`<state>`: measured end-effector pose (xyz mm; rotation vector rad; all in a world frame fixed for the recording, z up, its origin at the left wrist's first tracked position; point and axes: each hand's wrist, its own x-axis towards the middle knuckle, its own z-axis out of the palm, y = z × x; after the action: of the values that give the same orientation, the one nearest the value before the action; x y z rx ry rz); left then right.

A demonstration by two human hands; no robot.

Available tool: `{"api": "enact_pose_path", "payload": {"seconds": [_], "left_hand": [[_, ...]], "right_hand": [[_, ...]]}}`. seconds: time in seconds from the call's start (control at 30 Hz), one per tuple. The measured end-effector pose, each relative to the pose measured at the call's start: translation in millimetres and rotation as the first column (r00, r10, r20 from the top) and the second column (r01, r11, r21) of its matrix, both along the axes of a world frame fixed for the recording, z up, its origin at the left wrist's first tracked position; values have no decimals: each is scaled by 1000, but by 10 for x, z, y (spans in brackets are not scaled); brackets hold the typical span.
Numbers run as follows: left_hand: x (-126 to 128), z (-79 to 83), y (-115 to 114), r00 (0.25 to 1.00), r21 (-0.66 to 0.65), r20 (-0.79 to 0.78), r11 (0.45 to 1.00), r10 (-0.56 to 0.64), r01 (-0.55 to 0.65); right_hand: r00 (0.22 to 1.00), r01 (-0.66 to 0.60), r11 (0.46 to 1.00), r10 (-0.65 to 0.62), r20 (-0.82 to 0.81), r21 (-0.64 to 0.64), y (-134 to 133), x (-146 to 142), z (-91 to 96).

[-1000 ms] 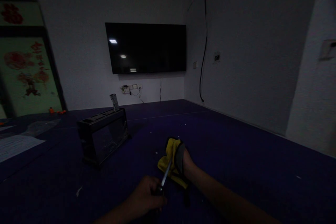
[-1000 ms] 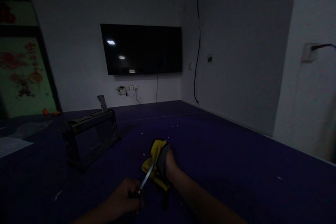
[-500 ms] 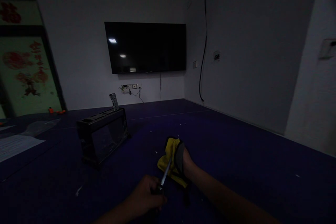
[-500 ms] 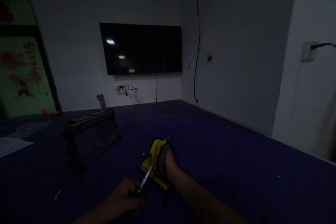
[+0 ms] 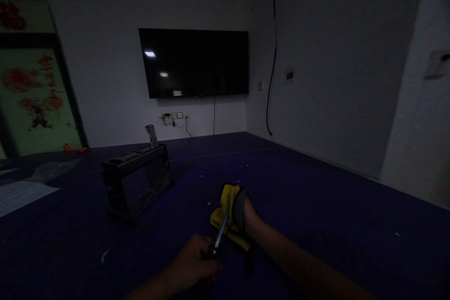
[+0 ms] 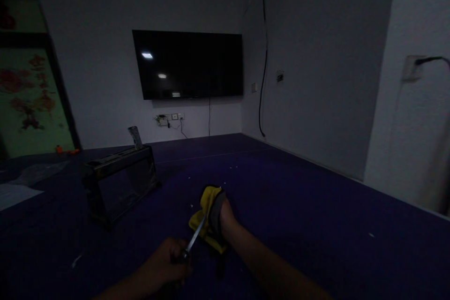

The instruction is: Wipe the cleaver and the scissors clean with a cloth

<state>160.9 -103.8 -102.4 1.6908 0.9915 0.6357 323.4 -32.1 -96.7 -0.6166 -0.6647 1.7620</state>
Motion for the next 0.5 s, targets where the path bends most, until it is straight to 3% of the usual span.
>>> {"api": "enact_pose_path", "payload": {"seconds": [0.33, 0.5], "left_hand": [[-5, 6, 6, 1000, -6, -18, 1000, -24, 24], [-5, -22, -2, 1000, -6, 0, 1000, 19, -19]], "right_hand": [[998, 60, 995, -60, 8, -77, 8, -9, 17], [998, 61, 996, -61, 13, -71, 52, 13, -29]]}}
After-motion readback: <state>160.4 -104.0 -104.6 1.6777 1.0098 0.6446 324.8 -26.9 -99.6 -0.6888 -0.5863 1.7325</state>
